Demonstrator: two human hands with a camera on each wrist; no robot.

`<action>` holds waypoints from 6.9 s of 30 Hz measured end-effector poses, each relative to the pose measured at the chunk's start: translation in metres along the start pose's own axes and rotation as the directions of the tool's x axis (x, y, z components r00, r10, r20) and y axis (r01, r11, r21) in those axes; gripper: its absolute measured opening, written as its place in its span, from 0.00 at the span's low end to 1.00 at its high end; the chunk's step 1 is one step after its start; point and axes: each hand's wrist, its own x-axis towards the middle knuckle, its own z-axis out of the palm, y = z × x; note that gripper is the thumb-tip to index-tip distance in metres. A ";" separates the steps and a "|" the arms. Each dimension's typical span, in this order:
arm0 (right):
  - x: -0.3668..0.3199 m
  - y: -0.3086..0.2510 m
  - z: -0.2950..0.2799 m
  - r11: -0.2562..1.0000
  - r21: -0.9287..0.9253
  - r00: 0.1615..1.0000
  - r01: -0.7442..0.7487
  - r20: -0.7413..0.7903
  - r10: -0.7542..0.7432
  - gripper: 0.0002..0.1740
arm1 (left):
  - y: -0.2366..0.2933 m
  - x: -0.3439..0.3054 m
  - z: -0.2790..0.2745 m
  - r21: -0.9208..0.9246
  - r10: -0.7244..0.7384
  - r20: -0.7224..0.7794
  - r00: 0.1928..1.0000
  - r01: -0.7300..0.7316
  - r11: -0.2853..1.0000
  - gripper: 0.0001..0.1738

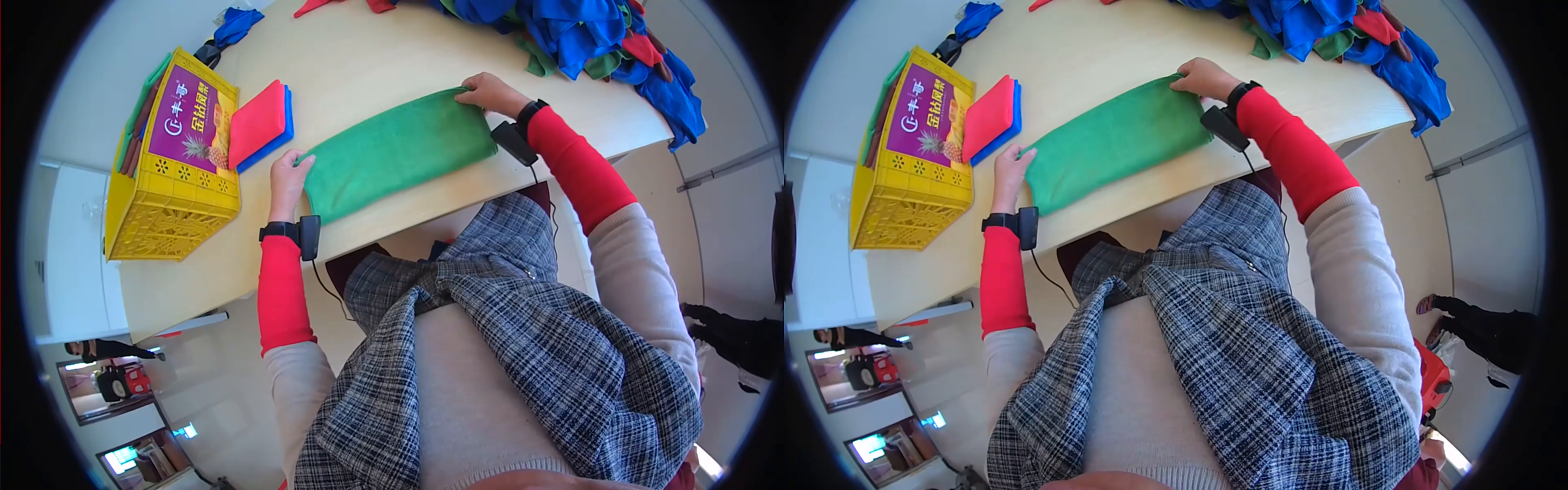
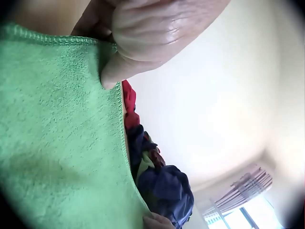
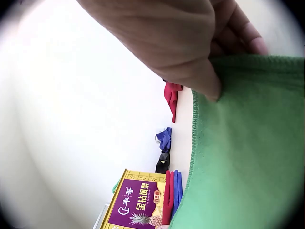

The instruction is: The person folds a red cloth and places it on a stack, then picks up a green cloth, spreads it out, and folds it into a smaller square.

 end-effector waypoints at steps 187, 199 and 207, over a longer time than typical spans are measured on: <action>-0.116 0.018 0.016 0.714 0.680 0.947 -0.166 0.311 -0.076 0.41 | 0.128 0.006 0.214 0.267 0.525 0.488 0.697 -0.692 0.670 0.29; -0.127 0.028 0.005 0.794 0.565 0.962 -0.223 0.261 0.085 0.34 | 0.125 0.003 0.217 0.325 0.534 0.480 0.696 -0.706 0.629 0.32; -0.134 -0.003 0.003 0.920 0.391 0.983 -0.002 -0.170 0.074 0.31 | 0.122 0.001 0.220 0.378 0.552 0.469 0.690 -0.721 0.581 0.32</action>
